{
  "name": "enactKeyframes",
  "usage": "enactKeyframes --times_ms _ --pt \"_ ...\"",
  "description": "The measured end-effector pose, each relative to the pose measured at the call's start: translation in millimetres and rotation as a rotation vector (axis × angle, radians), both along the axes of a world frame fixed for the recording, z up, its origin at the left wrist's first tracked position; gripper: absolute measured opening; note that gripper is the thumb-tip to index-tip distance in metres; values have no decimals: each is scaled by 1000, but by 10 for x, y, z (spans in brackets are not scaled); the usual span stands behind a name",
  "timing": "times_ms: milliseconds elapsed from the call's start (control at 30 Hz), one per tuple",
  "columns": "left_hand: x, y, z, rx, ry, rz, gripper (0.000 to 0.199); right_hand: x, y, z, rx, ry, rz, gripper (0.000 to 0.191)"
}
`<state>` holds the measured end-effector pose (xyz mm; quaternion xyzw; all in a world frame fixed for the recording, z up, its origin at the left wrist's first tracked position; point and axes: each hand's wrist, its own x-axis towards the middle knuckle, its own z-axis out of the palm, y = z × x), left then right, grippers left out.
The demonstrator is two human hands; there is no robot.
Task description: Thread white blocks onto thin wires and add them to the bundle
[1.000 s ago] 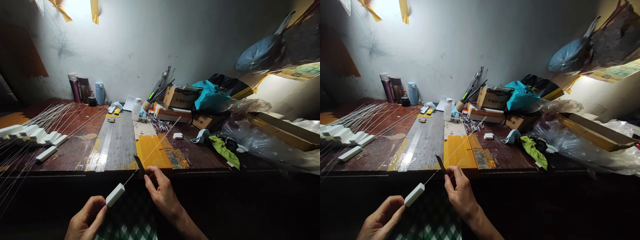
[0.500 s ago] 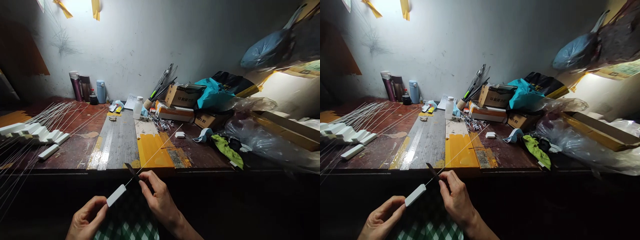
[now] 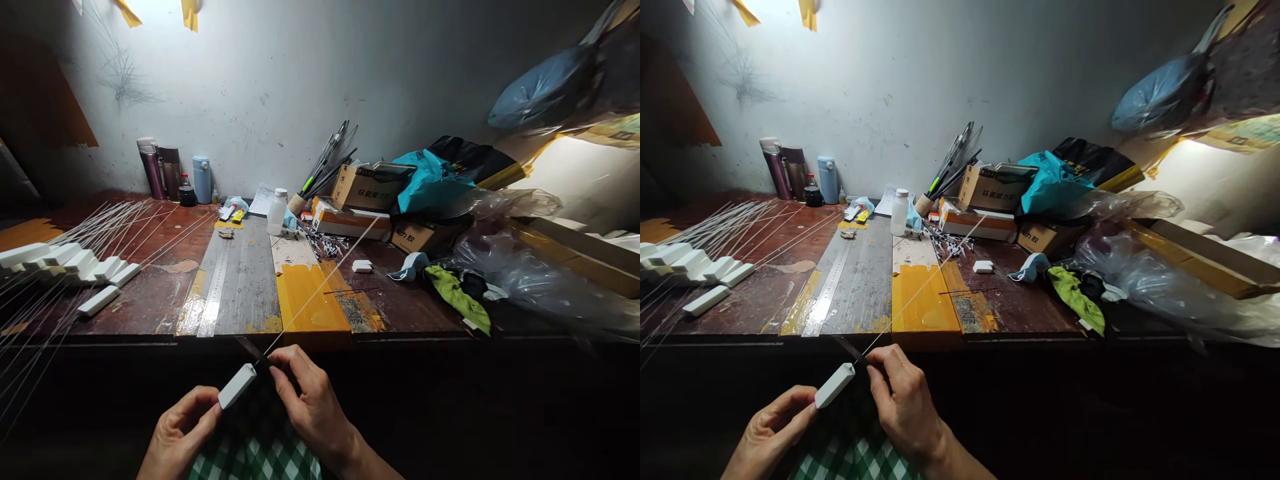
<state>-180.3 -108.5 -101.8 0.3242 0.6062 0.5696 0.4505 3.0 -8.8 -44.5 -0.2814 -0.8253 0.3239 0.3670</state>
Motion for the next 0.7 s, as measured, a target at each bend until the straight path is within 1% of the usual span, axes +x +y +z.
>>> enactKeyframes --times_ms 67,133,333,533,600,700 --pt "-4 1 15 -2 -14 2 24 -7 -8 -7 25 13 -14 20" --pt "-5 5 29 -8 -26 -10 23 -16 -19 -13 33 7 2 20" --pt "4 29 5 -22 -33 -30 23 -54 -46 -10 -6 -6 25 20" --pt "42 9 4 -38 -67 37 26 -77 -55 4 -3 -21 41 18" --pt "26 14 -5 -43 -72 19 28 -83 -52 -16 16 -13 43 19" --pt "-3 52 -13 16 -144 -73 30 -103 -35 -76 81 30 49 21"
